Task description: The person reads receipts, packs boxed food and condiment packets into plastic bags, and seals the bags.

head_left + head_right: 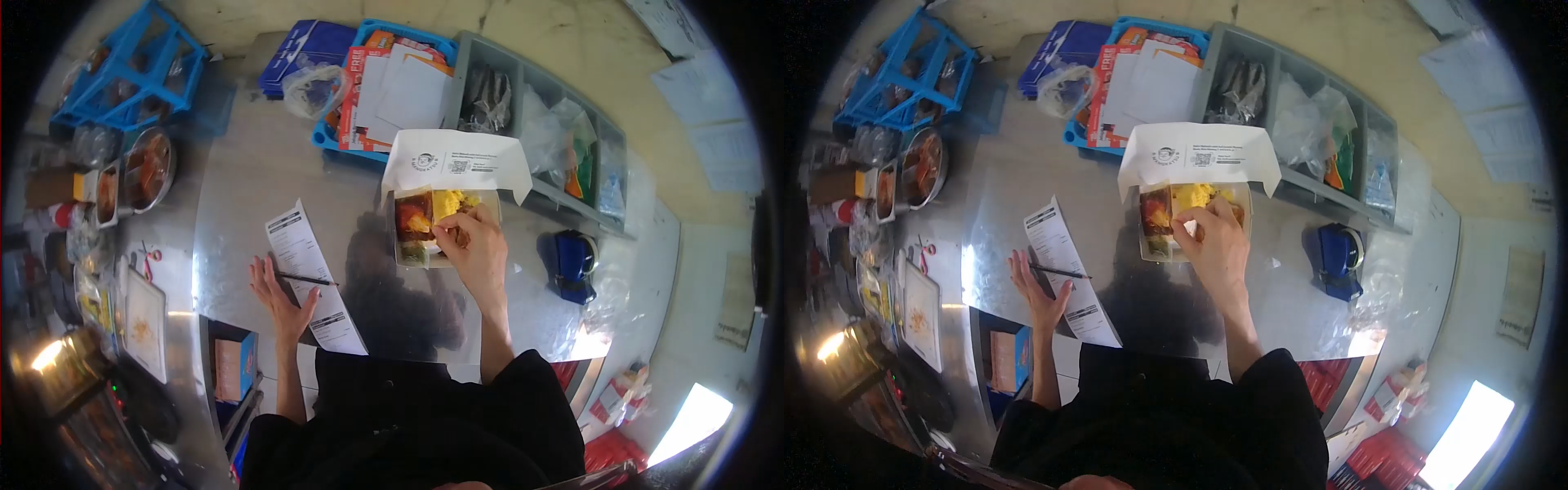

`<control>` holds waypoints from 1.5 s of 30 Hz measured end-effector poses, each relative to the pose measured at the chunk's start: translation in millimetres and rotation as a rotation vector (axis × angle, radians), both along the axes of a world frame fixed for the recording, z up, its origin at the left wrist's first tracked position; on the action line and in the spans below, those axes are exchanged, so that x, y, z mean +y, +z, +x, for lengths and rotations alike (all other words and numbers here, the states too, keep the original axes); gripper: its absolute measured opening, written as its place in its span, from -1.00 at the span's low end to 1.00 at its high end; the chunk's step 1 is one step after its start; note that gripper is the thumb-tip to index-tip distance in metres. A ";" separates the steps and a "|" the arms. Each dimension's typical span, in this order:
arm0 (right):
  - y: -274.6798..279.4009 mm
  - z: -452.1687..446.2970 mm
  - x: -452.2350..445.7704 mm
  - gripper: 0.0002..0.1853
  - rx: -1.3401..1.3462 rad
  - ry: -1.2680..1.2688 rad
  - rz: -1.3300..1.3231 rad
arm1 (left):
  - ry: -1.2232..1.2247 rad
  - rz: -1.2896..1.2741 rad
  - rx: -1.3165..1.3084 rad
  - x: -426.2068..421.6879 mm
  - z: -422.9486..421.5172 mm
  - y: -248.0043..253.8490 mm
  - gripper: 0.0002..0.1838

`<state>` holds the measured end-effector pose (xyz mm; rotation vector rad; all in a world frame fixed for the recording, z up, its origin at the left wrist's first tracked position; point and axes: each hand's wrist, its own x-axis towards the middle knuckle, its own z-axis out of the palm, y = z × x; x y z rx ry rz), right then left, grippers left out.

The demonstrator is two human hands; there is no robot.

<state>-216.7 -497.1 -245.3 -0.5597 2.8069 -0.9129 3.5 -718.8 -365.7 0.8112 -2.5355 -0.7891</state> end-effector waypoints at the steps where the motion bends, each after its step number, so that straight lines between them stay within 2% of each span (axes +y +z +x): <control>1: 3.7 2.6 -1.2 -0.87 0.004 0.010 -0.058 | 0.021 -0.002 0.000 4.1 0.0 -0.7 0.08; 5: -11.3 -3.4 15.3 -0.88 -0.047 0.067 -0.155 | 0.126 -0.062 -0.028 15.5 0.4 -1.6 0.09; 7: -24.7 -3.2 27.3 -0.76 0.066 -0.020 -0.033 | 0.190 -0.023 0.158 20.4 -6.9 10.6 0.03; 8: -19.9 2.2 38.3 -0.76 0.074 -0.015 -0.037 | 0.195 -0.026 0.166 19.9 -14.5 19.5 0.03; 10: -9.5 8.1 65.2 -0.55 0.048 -0.287 0.070 | 0.211 0.068 0.343 20.8 -38.1 44.0 -0.15; 12: -23.8 4.7 88.7 -0.47 0.025 -0.304 0.035 | -0.045 0.207 0.468 21.8 -79.7 80.8 -0.34; 13: -40.2 6.6 103.1 -0.40 0.004 -0.335 -0.007 | -0.235 0.089 0.380 25.9 -107.8 109.6 -0.36; 14: -76.1 -0.2 114.6 -0.43 -0.077 -0.248 -0.139 | -0.426 -0.034 0.294 35.1 -138.3 133.3 -0.38; 15: -89.2 0.5 118.7 -0.43 -0.074 -0.265 -0.153 | -0.471 -0.167 0.235 51.2 -167.6 145.0 -0.38; 16: -97.3 -1.6 119.4 -0.45 -0.271 -0.256 -0.324 | -0.512 -0.308 0.183 62.7 -193.9 154.3 -0.38; 17: -99.2 -5.7 120.2 -0.48 -0.466 -0.235 -0.498 | -0.528 -0.330 0.193 64.4 -216.9 148.0 -0.38; 18: -89.5 -4.1 127.7 -0.56 -0.535 -0.204 -0.500 | -0.588 -0.429 0.115 65.1 -238.1 130.1 -0.40; 19: -86.7 0.2 138.8 -0.56 -0.524 -0.214 -0.524 | -0.644 -0.530 0.039 69.1 -253.0 130.8 -0.43; 21: -85.1 8.0 162.6 -0.62 -0.606 -0.346 -0.760 | -0.763 -0.199 -0.223 78.0 -263.1 142.4 -0.53; 22: -83.7 10.2 173.3 -0.62 -0.597 -0.368 -0.772 | -0.821 -0.109 -0.222 85.7 -262.3 151.9 -0.61; 23: -82.3 13.3 185.2 -0.64 -0.701 -0.464 -0.916 | -0.928 0.020 -0.272 95.8 -256.6 157.9 -0.66; 24: -82.7 16.7 195.8 -0.66 -0.806 -0.563 -1.059 | -1.093 0.022 -0.496 114.6 -252.7 167.4 -0.57; 25: -85.0 17.8 202.3 -0.66 -0.810 -0.590 -1.061 | -1.273 0.141 -0.491 133.1 -245.4 165.4 -0.44; 26: -87.8 15.8 203.4 -0.69 -0.750 -0.488 -0.893 | -1.367 0.168 -0.281 156.2 -230.2 131.3 -0.28; 27: -90.9 13.3 201.1 -0.72 -0.687 -0.378 -0.731 | -1.381 0.170 -0.297 180.6 -215.0 112.2 -0.28; 28: -91.9 12.4 195.3 -0.74 -0.707 -0.395 -0.652 | -1.266 -0.118 -0.194 203.1 -201.8 98.7 -0.22; 30: -98.3 17.9 186.4 -0.75 -0.718 -0.378 -0.597 | -1.140 -0.407 -0.089 221.4 -192.4 87.8 -0.16; 31: -102.5 21.6 184.6 -0.76 -0.728 -0.354 -0.525 | -1.145 -0.363 -0.232 225.4 -189.3 83.5 -0.14; 32: -112.4 27.9 184.6 -0.79 -0.745 -0.375 -0.586 | -1.145 -0.316 -0.377 227.9 -184.8 79.5 -0.12; 33: -111.6 34.9 182.1 -0.79 -0.753 -0.381 -0.590 | -1.150 -0.315 -0.386 225.3 -188.4 85.1 -0.12; 35: -107.0 42.4 173.3 -0.84 -0.650 -0.457 -0.585 | -1.389 0.059 -0.706 208.9 -219.5 102.6 -0.19; 39: -94.4 50.1 167.8 -0.85 -0.537 -0.474 -0.500 | -1.533 0.105 -0.680 203.3 -230.3 85.7 -0.20; 40: -82.8 54.1 168.2 -0.83 -0.393 -0.426 -0.330 | -1.450 -0.004 -0.702 214.8 -218.6 79.5 -0.12; 41: -68.4 54.4 166.9 -0.81 -0.243 -0.371 -0.161 | -1.429 -0.010 -0.683 221.8 -202.2 76.3 -0.12; 42: -45.1 55.3 164.0 -0.69 -0.282 -0.414 -0.163 | -1.360 -0.169 -0.475 227.6 -181.0 72.9 -0.04; 43: -41.8 58.5 154.8 -0.69 -0.277 -0.387 -0.156 | -1.275 -0.320 -0.276 229.0 -163.6 66.9 0.05; 44: -39.0 63.3 143.0 -0.62 -0.110 -0.381 -0.292 | -1.201 -0.187 -0.077 224.9 -153.7 51.7 0.21; 45: -36.6 67.3 131.3 -0.54 0.058 -0.374 -0.431 | -1.178 -0.184 -0.070 216.2 -144.6 58.4 0.21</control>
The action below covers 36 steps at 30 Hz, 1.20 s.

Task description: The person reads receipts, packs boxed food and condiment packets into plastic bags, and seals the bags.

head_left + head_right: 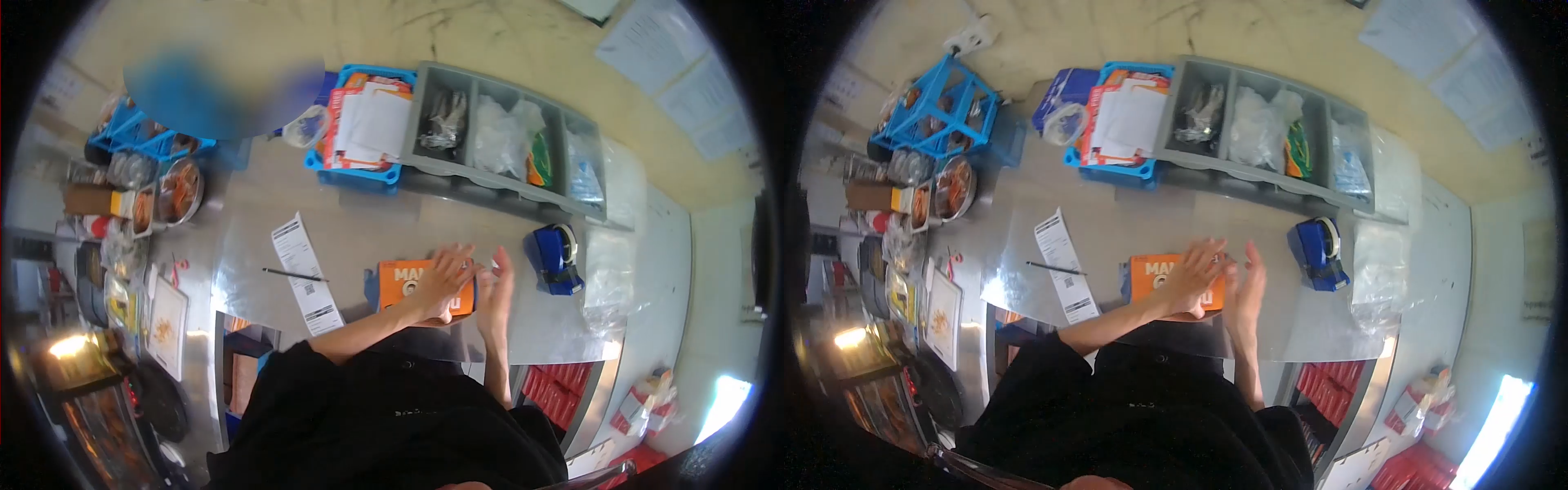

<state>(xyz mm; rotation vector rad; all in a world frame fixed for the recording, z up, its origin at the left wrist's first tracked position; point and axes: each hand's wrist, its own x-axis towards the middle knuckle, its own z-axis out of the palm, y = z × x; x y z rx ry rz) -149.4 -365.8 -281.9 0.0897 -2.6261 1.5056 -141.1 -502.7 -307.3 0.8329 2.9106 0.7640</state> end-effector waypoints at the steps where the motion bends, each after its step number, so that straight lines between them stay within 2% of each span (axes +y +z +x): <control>1: 1.1 6.5 -9.1 -0.54 0.003 0.022 0.011 | 0.180 0.025 0.023 -11.6 11.6 13.8 0.21; 2: 1.2 14.9 -15.6 -0.49 -0.103 0.094 0.159 | 0.365 0.056 0.044 -22.4 25.1 27.3 0.22; 4: 1.0 17.1 -28.8 -0.36 -0.295 0.251 0.467 | 0.518 0.060 0.063 -47.0 58.0 41.3 0.26; 5: 6.2 14.1 -32.8 -0.33 -0.166 0.244 0.385 | 0.668 0.181 0.019 -60.2 83.3 41.9 0.27; 6: 18.0 19.7 -47.5 -0.33 -0.189 0.281 0.387 | 0.811 0.290 -0.032 -68.1 110.1 41.0 0.28; 7: 34.3 21.3 -64.8 -0.31 -0.062 0.214 0.604 | 0.970 0.374 -0.214 -66.8 131.3 34.0 0.18; 8: 40.6 24.4 -78.9 -0.30 0.082 0.146 0.817 | 1.009 0.373 -0.225 -60.0 144.1 16.8 0.18; 9: 19.4 33.2 -73.8 -0.30 0.073 0.181 0.821 | 0.974 0.702 -0.414 -49.7 155.1 -5.4 0.11; 10: -17.1 39.3 -62.9 -0.30 -0.058 0.140 0.721 | 0.927 1.052 -0.581 -53.5 167.4 -19.2 0.03; 11: -33.9 24.5 -48.0 -0.30 -0.167 0.087 0.627 | 0.877 0.940 -0.427 -53.1 163.3 -11.0 -0.12; 12: -29.7 14.7 -40.4 -0.30 -0.163 0.127 0.661 | 0.914 0.977 -0.429 -49.8 159.4 -13.6 -0.12; 14: -19.0 20.2 -30.0 -0.33 -0.450 0.118 -0.064 | 0.886 0.866 -0.448 -50.9 155.8 -20.5 -0.19; 15: -18.5 22.4 -40.6 -0.38 -0.389 0.075 -0.203 | 0.865 0.905 -0.438 -53.7 155.7 -23.9 -0.23; 16: -29.5 22.2 -37.4 -0.38 -0.394 0.091 -0.187 | 0.882 0.921 -0.438 -52.3 156.5 -31.3 -0.23; 18: -47.5 24.2 -37.5 -0.35 0.014 0.228 0.425 | 0.839 1.001 -0.337 -51.4 156.3 -44.5 -0.26; 19: -42.8 24.6 -39.2 -0.35 0.011 0.228 0.429 | 0.840 1.005 -0.341 -50.4 157.5 -46.1 -0.26; 21: -16.0 29.0 -48.7 -0.40 -0.070 0.097 0.843 | 0.905 1.141 -0.325 -49.7 162.8 -44.6 -0.24; 22: 2.8 28.7 -63.8 -0.42 0.076 0.151 0.803 | 0.900 1.143 -0.314 -51.8 161.7 -45.0 -0.24; 23: 19.2 33.0 -81.8 -0.45 0.221 0.208 0.762 | 0.934 1.295 -0.569 -53.0 164.0 -44.8 -0.18; 24: 29.4 39.6 -106.5 -0.49 0.192 0.383 0.728 | 0.954 1.429 -0.842 -52.5 168.2 -44.7 -0.11; 25: 32.2 47.8 -131.7 -0.54 0.158 0.553 0.690 | 0.947 1.421 -0.847 -45.5 169.2 -47.6 -0.11; 27: 3.0 66.3 -163.6 -0.55 0.179 0.703 1.076 | 0.953 1.804 -0.853 -30.6 161.2 -50.8 -0.10; 28: 1.1 64.4 -163.9 -0.55 0.177 0.689 1.075 | 0.943 1.795 -0.860 -29.6 156.2 -48.8 -0.10; 30: -1.3 46.4 -156.1 -0.54 0.015 0.959 1.339 | 0.921 1.979 -0.798 -27.7 143.9 -38.9 -0.17; 31: 2.0 28.9 -144.9 -0.59 0.114 1.127 1.216 | 0.859 1.989 -0.955 -36.1 138.6 -31.4 -0.29; 32: 11.5 10.4 -142.5 -0.59 0.077 1.129 1.215 | 0.870 1.985 -0.993 -42.2 134.4 -31.6 -0.29; 34: 41.3 -25.4 -150.1 -0.73 -0.394 1.539 0.999 | 0.880 2.035 -1.258 -48.8 120.4 -35.6 -0.53; 35: 51.1 -19.1 -159.1 -0.76 -0.350 1.507 1.127 | 0.785 1.989 -1.217 -48.4 119.2 -38.7 -0.72; 36: 39.1 -11.1 -155.2 -0.76 -0.350 1.499 1.135 | 0.772 1.991 -1.218 -45.3 120.0 -42.0 -0.72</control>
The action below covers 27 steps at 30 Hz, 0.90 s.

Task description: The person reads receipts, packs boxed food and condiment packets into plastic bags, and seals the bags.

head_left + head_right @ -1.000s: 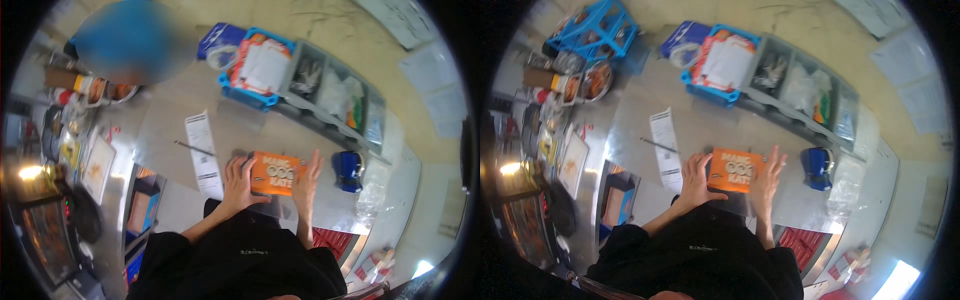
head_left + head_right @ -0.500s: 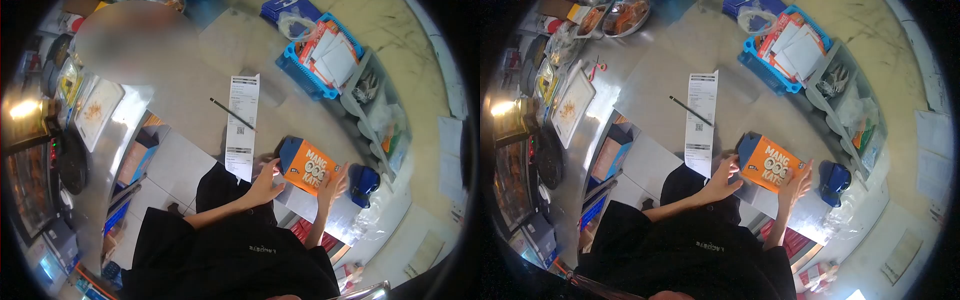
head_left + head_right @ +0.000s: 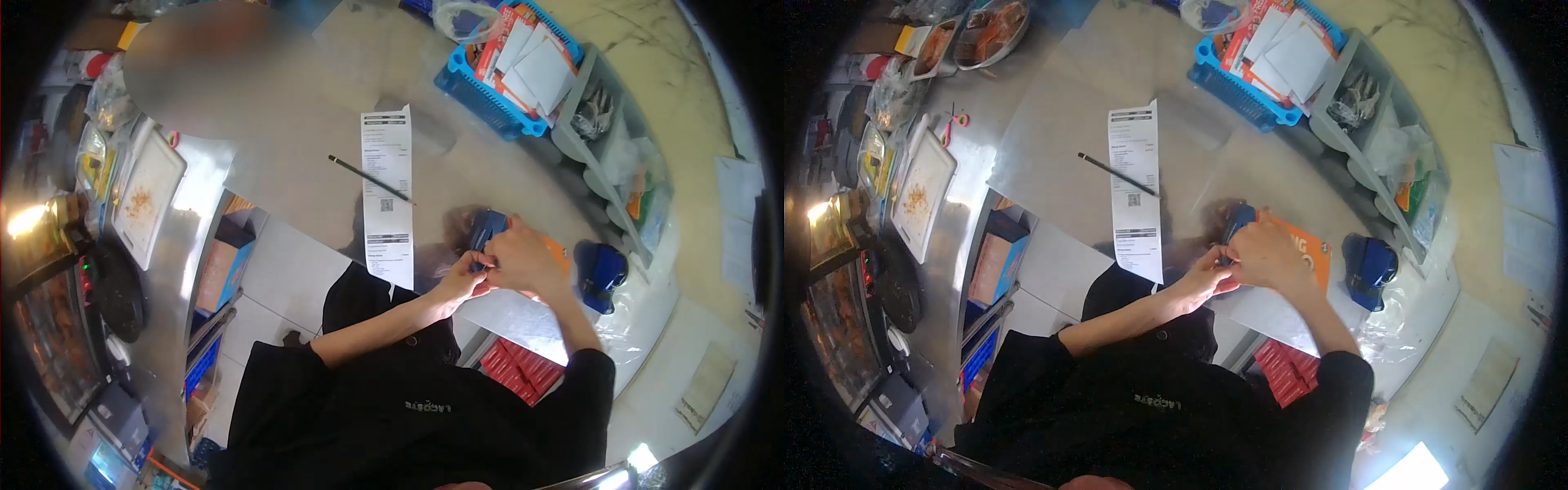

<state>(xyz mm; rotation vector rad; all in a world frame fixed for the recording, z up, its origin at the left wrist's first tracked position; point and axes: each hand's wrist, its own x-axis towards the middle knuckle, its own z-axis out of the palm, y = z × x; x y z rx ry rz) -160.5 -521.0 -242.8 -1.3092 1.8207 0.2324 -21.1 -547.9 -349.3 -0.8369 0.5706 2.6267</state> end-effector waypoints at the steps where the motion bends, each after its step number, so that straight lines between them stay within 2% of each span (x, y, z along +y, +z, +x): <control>1: -22.9 10.6 11.5 -0.73 0.181 0.013 -0.063 | 0.034 -0.055 -0.024 4.5 1.3 -3.4 -0.72; 2: -33.5 18.5 17.8 -0.70 0.363 0.025 -0.124 | 0.066 -0.109 -0.047 6.4 0.6 -4.5 -0.71; 3: 0.6 25.9 5.2 -0.68 0.260 -0.146 -0.085 | 0.058 -0.162 0.048 -2.9 8.1 -4.9 -0.64; 4: 1.1 20.1 18.7 -0.68 0.274 -0.171 -0.073 | 0.017 -0.391 0.154 -15.2 12.8 3.7 -0.55; 5: -0.9 9.5 41.3 -0.64 0.048 -0.307 -0.351 | -0.194 -0.701 0.321 -27.3 22.9 -22.3 -0.31; 6: 0.0 -2.7 66.6 -0.56 -0.170 -0.435 -0.636 | -0.188 -1.020 0.471 -51.6 15.8 11.4 -0.29; 7: 5.3 -19.1 92.1 -0.33 -0.270 -0.498 -0.551 | -0.147 -1.369 0.568 -75.6 8.8 45.1 -0.26; 8: 9.9 -24.5 108.0 -0.33 -0.244 -0.517 -0.551 | -0.459 -1.448 0.635 -84.7 0.8 66.2 -0.24; 10: 12.8 -28.5 131.1 -0.28 0.219 -0.289 -0.221 | -0.721 -1.686 0.911 -67.9 -20.9 77.0 -0.16; 11: 2.7 -30.4 137.3 -0.27 0.234 -0.253 -0.161 | -0.731 -1.694 0.939 -57.9 -38.0 73.6 -0.16; 13: -4.4 -29.4 135.6 -0.26 0.197 -0.224 -0.215 | -0.869 -2.065 1.001 -42.2 -78.9 60.5 -0.06; 14: -5.8 -31.9 136.1 -0.25 0.143 -0.173 -0.254 | -0.872 -2.076 1.021 -39.7 -88.2 57.6 -0.06; 16: -5.2 -41.6 142.9 -0.26 0.103 -0.218 -0.309 | -1.112 -1.663 0.858 -35.0 -97.8 54.8 0.02; 17: -7.7 -41.0 146.2 -0.29 0.097 -0.246 -0.352 | -1.153 -1.646 0.874 -33.9 -97.0 52.5 0.02; 19: -18.3 -30.8 151.9 -0.42 0.132 -0.288 -0.408 | -1.069 -1.799 0.902 -38.3 -90.8 49.6 0.02; 20: -27.9 -24.6 159.7 -0.42 0.128 -0.317 -0.417 | -1.101 -1.796 0.919 -39.8 -87.0 44.2 0.02; 22: -42.2 -22.5 174.6 -0.48 0.106 -0.416 -0.657 | -0.812 -1.900 1.063 -42.0 -82.9 37.0 -0.07; 23: -41.1 -18.6 180.6 -0.48 0.118 -0.419 -0.671 | -0.806 -1.849 1.062 -43.9 -81.8 39.8 -0.20; 25: -34.4 -1.5 180.6 -0.52 0.411 -0.681 -0.814 | -0.811 -1.861 1.038 -40.6 -80.4 43.2 -0.25; 27: -57.6 8.6 175.1 -0.54 0.486 -1.075 -0.909 | -0.817 -1.866 1.024 -36.8 -82.7 48.6 -0.31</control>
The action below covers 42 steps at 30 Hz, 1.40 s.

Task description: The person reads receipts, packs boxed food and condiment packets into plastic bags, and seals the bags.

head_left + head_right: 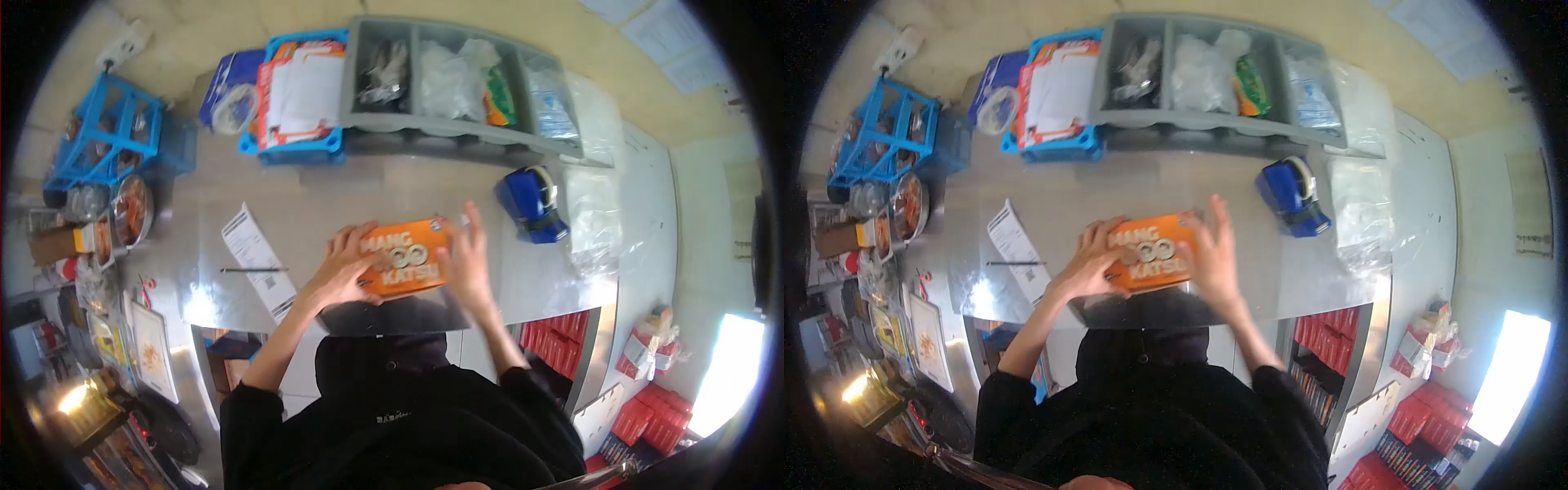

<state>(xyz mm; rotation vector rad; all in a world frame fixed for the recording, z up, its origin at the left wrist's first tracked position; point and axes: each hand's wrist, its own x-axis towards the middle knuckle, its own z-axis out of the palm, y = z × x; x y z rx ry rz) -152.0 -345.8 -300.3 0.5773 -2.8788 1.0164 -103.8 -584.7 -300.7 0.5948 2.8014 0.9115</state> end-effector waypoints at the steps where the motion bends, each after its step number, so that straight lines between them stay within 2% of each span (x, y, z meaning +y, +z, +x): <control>1: -13.1 5.8 -10.4 -0.55 -0.141 -0.004 -0.103 | 0.012 -0.024 -0.042 3.5 -1.4 2.5 -0.35; 2: -22.3 11.4 -17.7 -0.56 -0.284 -0.014 -0.205 | 0.016 -0.044 -0.088 8.9 -1.2 4.8 -0.39; 4: -25.5 4.1 -2.9 -0.58 -0.202 0.102 -0.333 | 0.061 -0.118 -0.176 17.6 -3.9 21.9 -0.50; 5: -15.3 5.1 22.3 -0.58 -0.187 0.082 -0.334 | 0.039 -0.119 -0.164 34.1 2.0 32.9 -0.50; 7: 11.2 -9.9 76.6 -0.64 -0.046 -0.027 -0.195 | 0.227 -0.394 -0.058 60.6 -7.0 49.6 -0.63; 8: 13.8 -23.6 117.2 -0.70 0.076 -0.188 -0.243 | 0.228 -0.400 -0.045 82.7 -20.5 49.9 -0.63; 9: 14.4 -29.4 158.0 -0.76 0.178 -0.355 -0.290 | 0.258 -0.184 0.033 113.3 -27.6 47.8 -0.66; 10: 19.4 -47.2 186.7 -0.79 0.154 -0.442 -0.369 | 0.283 0.030 0.098 145.3 -30.0 43.6 -0.69; 12: 12.9 -61.6 218.6 -0.81 0.101 -0.541 -0.443 | 0.184 0.280 0.030 218.8 -60.5 24.0 -0.64; 13: 0.5 -64.1 228.7 -0.81 -0.105 -0.397 -0.455 | 0.228 0.341 -0.062 253.0 -70.5 21.8 -0.55; 14: -6.1 -72.0 238.4 -0.79 -0.302 -0.237 -0.457 | 0.307 0.263 -0.045 279.4 -77.6 -0.3 -0.54; 15: -2.1 -80.4 245.0 -0.79 -0.317 -0.223 -0.448 | 0.326 0.267 -0.054 297.1 -82.7 -6.4 -0.54; 17: 2.7 -91.8 245.3 -0.77 -0.338 -0.010 -0.253 | 0.479 0.363 -0.119 315.8 -87.8 -16.7 -0.54; 18: -13.0 -95.8 242.1 -0.77 -0.497 -0.069 -0.340 | 0.486 0.340 -0.148 319.7 -86.8 -21.0 -0.54; 19: -9.0 -96.9 239.6 -0.77 -0.530 -0.070 -0.355 | 0.472 0.312 -0.082 321.5 -86.1 -25.5 -0.51; 20: 1.8 -97.6 238.8 -0.76 -0.488 -0.079 -0.260 | 0.458 0.281 -0.014 321.8 -84.4 -29.5 -0.48; 21: 16.4 -97.8 234.6 -0.75 -0.441 -0.079 -0.168 | 0.470 0.253 -0.034 321.6 -84.1 -30.9 -0.48; 22: 34.0 -88.6 231.1 -0.75 -0.466 -0.058 -0.185 | 0.442 0.240 -0.021 321.5 -84.4 -30.1 -0.49; 24: 66.3 -54.2 230.5 -0.74 -0.676 -0.246 -0.292 | 0.448 0.210 -0.005 317.8 -78.8 -30.6 -0.51; 25: 53.0 -36.9 227.3 -0.74 -0.674 -0.220 -0.304 | 0.391 0.290 -0.024 313.6 -79.4 -31.4 -0.52; 26: 24.0 -22.1 222.2 -0.75 -0.601 -0.307 -0.221 | 0.323 0.374 -0.027 304.5 -85.0 -30.4 -0.53; 27: -0.4 -20.1 217.1 -0.75 -0.520 -0.395 -0.136 | 0.330 0.368 0.008 289.0 -86.8 -21.2 -0.53; 28: -15.5 -25.0 212.4 -0.75 -0.499 -0.377 -0.143 | 0.237 0.337 -0.017 268.2 -80.4 -4.4 -0.51; 29: -28.7 -25.5 208.2 -0.76 -0.369 -0.418 -0.133 | 0.143 0.304 -0.056 244.7 -71.2 13.1 -0.48; 30: -35.6 -19.2 205.9 -0.77 -0.256 -0.467 -0.120 | 0.132 0.081 -0.029 215.6 -63.9 36.3 -0.41; 31: -35.5 -14.1 204.5 -0.77 -0.275 -0.471 -0.114 | 0.111 -0.140 -0.015 183.0 -52.4 54.0 -0.34; 33: -29.2 -19.2 204.0 -0.79 -0.335 -0.541 0.037 | 0.122 -0.377 -0.035 122.4 -30.2 59.3 -0.17; 36: -39.7 -4.1 205.8 -0.81 -0.280 -0.612 0.121 | 0.026 -0.448 -0.103 72.8 -14.5 31.0 -0.08; 39: -33.3 43.4 170.5 -0.84 -0.552 -0.305 -0.475 | 0.030 -0.356 -0.017 63.5 -3.5 -3.9 -0.08; 40: -8.9 59.9 138.8 -0.84 -0.757 -0.218 -0.577 | 0.077 -0.376 0.034 73.8 3.2 2.9 -0.15; 41: 0.8 73.0 103.3 -0.80 -0.929 -0.156 -0.582 | 0.061 -0.364 0.048 84.9 11.7 1.1 -0.15; 42: 3.2 78.3 73.0 -0.71 -1.021 -0.058 -0.475 | 0.201 -0.356 0.075 96.6 22.3 -1.7 -0.17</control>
